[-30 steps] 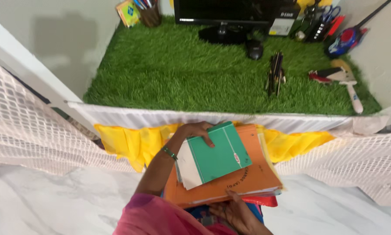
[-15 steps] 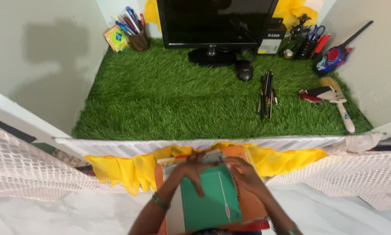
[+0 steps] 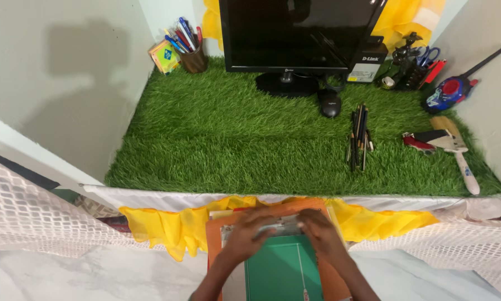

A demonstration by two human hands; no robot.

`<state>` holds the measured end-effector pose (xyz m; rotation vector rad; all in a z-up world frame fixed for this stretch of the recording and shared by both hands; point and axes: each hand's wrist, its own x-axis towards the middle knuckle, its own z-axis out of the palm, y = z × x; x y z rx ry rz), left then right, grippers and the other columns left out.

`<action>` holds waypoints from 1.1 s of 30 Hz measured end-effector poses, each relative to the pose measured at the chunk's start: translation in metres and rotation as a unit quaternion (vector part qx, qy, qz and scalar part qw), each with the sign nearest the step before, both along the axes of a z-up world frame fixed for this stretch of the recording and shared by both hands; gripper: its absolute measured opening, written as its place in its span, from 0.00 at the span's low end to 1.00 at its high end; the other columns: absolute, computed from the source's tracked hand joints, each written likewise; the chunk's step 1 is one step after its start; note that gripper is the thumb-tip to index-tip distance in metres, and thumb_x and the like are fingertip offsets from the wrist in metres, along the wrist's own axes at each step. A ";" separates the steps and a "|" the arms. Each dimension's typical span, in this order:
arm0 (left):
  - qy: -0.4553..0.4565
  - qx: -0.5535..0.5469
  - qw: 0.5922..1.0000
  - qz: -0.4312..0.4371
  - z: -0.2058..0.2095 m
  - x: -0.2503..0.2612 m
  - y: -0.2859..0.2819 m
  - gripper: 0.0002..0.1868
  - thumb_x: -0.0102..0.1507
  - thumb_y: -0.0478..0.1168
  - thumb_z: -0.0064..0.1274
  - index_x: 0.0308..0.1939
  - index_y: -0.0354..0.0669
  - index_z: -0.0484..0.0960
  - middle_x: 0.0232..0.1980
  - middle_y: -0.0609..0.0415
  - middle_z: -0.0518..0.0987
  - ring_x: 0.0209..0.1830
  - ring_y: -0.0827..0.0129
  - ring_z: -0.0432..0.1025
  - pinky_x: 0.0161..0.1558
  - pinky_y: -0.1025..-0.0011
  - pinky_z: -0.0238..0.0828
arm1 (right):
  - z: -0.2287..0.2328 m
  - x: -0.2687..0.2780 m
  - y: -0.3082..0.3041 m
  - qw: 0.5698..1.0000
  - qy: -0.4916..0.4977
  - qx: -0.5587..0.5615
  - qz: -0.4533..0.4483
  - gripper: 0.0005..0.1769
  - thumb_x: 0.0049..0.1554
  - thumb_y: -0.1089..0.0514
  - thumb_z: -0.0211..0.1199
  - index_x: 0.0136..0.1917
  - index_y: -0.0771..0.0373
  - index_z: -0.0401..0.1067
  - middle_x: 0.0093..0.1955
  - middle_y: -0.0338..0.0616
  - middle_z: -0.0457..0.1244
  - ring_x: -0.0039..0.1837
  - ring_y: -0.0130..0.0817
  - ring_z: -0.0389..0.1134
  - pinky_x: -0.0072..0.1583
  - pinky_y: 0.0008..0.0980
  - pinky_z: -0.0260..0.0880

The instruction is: The person organizes a cluttered desk by picking up pens, pencils, and an eraser, placing them into a pen holder. They then remove a stack of files and folders, clear the surface, and place the files back in a neat stack.

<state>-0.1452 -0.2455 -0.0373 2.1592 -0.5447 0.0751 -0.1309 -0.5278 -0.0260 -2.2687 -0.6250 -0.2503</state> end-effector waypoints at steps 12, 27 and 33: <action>-0.239 0.258 0.879 0.321 0.080 0.065 0.068 0.28 0.69 0.61 0.44 0.69 0.56 0.75 0.72 0.50 0.70 0.76 0.46 0.56 0.74 0.36 0.42 | 0.046 0.065 0.033 0.938 -0.240 -0.203 -0.145 0.28 0.64 0.43 0.54 0.73 0.54 0.67 0.78 0.44 0.56 0.80 0.47 0.52 0.77 0.58 0.44; -0.216 0.260 0.914 0.224 0.077 0.149 0.041 0.29 0.71 0.61 0.41 0.71 0.54 0.74 0.77 0.54 0.65 0.79 0.53 0.54 0.75 0.38 0.38 | 0.067 0.080 0.013 0.978 -0.153 -0.103 -0.094 0.29 0.67 0.43 0.52 0.77 0.57 0.62 0.81 0.45 0.53 0.83 0.47 0.50 0.78 0.57 0.46; -0.083 0.335 0.927 0.148 0.076 0.180 -0.001 0.35 0.69 0.68 0.29 0.74 0.60 0.65 0.79 0.62 0.58 0.82 0.56 0.44 0.73 0.31 0.23 | 0.071 0.168 0.029 0.969 -0.129 -0.190 -0.085 0.31 0.67 0.39 0.48 0.77 0.56 0.61 0.81 0.51 0.52 0.80 0.56 0.49 0.75 0.63 0.47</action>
